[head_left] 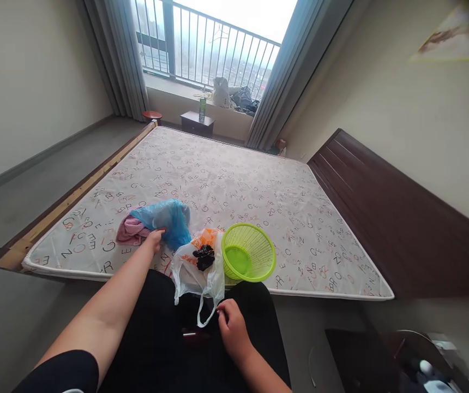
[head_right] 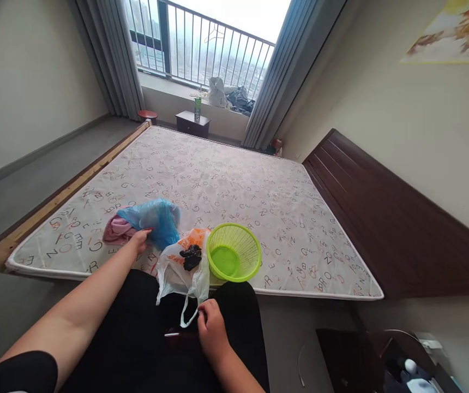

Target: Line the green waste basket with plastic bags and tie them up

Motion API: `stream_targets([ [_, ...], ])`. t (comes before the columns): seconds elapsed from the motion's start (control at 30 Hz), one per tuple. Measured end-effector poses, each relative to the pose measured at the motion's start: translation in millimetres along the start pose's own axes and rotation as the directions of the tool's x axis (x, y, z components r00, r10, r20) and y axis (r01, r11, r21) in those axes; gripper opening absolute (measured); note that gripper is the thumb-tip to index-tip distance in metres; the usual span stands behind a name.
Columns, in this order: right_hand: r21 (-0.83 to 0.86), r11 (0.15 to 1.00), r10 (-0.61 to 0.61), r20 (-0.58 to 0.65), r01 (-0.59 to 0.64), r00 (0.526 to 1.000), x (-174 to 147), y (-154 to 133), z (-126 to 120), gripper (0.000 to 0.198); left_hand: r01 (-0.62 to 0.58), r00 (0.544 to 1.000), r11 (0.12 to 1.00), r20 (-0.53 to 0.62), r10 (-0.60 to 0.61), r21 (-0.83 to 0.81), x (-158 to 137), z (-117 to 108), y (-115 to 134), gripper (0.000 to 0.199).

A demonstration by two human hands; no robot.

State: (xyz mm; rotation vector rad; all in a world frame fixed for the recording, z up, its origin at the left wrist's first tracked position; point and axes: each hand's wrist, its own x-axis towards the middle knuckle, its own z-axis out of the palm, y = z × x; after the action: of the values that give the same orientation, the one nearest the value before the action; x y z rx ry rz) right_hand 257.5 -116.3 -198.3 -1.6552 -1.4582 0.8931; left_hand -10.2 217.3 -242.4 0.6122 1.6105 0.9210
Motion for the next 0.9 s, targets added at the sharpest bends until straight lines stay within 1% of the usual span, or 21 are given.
stream_targets([
  [0.07,0.018,1.0,0.016,-0.112,-0.014,0.994,-1.5,6.7,-17.4,0.015,0.014,0.999,0.997,0.041,-0.011,-0.071,1.0,-0.6,13.3,0.02],
  [0.13,0.04,0.999,0.034,-0.171,-0.028,0.985,-0.5,8.3,-23.3,0.014,0.005,0.997,0.989,0.082,0.007,-0.146,-3.6,-0.9,23.8,0.025],
  [0.17,0.05,0.998,0.04,-0.178,-0.031,0.983,-0.1,7.7,-22.8,0.014,-0.005,0.995,0.983,0.093,0.023,-0.183,-7.7,-0.5,27.9,0.027],
  [0.23,0.065,0.998,0.033,-0.152,-0.024,0.988,-0.5,4.7,-18.0,0.015,-0.031,0.994,0.968,0.092,0.055,-0.248,-18.4,1.4,34.6,0.03],
  [0.3,0.075,0.997,0.011,-0.093,-0.004,0.996,-2.3,1.1,-12.5,0.016,-0.065,0.993,0.952,0.07,0.09,-0.299,-31.9,4.2,42.9,0.031],
  [0.37,0.089,0.996,-0.013,-0.048,0.017,0.999,-4.1,-1.5,-9.5,0.018,-0.124,0.985,0.926,0.066,0.157,-0.357,-48.6,5.7,57.4,0.033],
  [0.43,0.1,0.994,-0.031,-0.038,0.035,0.999,-4.3,-1.9,-9.3,0.019,-0.23,0.952,0.872,0.084,0.293,-0.431,-70.5,4.3,80.0,0.035],
  [0.5,0.109,0.993,-0.031,-0.045,0.036,0.998,-2.0,-1.6,-9.7,0.018,-0.346,0.885,0.787,0.101,0.454,-0.511,-100.3,-0.3,107.8,0.039],
  [0.53,0.118,0.993,-0.023,-0.047,0.029,0.999,0.2,-2.4,-9.4,0.017,-0.377,0.854,0.747,0.107,0.509,-0.547,-118.7,-3.3,121.7,0.04],
  [0.63,0.197,0.98,0.006,-0.027,-0.001,1.0,11.2,-16.8,-3.7,0.016,-0.398,0.79,0.655,0.124,0.601,-0.643,-185.4,-12.1,153.3,0.034],
  [0.67,0.239,0.971,-0.004,-0.019,0.009,1.0,16.4,-27.2,-0.4,0.022,-0.398,0.769,0.645,0.146,0.622,-0.652,-209.3,-14.3,158.8,0.031],
  [0.7,0.285,0.958,-0.027,-0.019,0.031,0.999,22.4,-40.6,3.0,0.034,-0.402,0.752,0.649,0.172,0.637,-0.646,-232.7,-16.1,161.7,0.029],
  [0.73,0.329,0.942,-0.064,-0.031,0.071,0.997,29.2,-56.3,6.4,0.052,-0.41,0.74,0.663,0.196,0.643,-0.627,-254.5,-17.8,162.3,0.029],
  [0.77,0.368,0.921,-0.111,-0.057,0.125,0.992,36.7,-73.6,9.3,0.07,-0.413,0.74,0.682,0.214,0.638,-0.603,-274.0,-19.7,161.3,0.028],
  [0.8,0.407,0.898,-0.134,-0.107,0.166,0.985,44.6,-91.5,11.6,0.083,-0.415,0.746,0.7,0.222,0.627,-0.581,-290.4,-22.1,159.2,0.028],
  [0.83,0.456,0.871,-0.124,-0.153,0.182,0.98,52.8,-108.8,13.2,0.091,-0.414,0.758,0.718,0.225,0.613,-0.559,-303.4,-25.4,156.6,0.028],
  [0.87,0.527,0.834,-0.089,-0.163,0.163,0.983,60.8,-124.6,14.2,0.097,-0.41,0.771,0.735,0.225,0.595,-0.539,-313.0,-29.8,153.8,0.028],
  [0.9,0.613,0.782,-0.047,-0.125,0.114,0.991,68.2,-138.3,14.6,0.101,-0.405,0.784,0.753,0.226,0.578,-0.519,-319.5,-35.1,151.2,0.028],
])
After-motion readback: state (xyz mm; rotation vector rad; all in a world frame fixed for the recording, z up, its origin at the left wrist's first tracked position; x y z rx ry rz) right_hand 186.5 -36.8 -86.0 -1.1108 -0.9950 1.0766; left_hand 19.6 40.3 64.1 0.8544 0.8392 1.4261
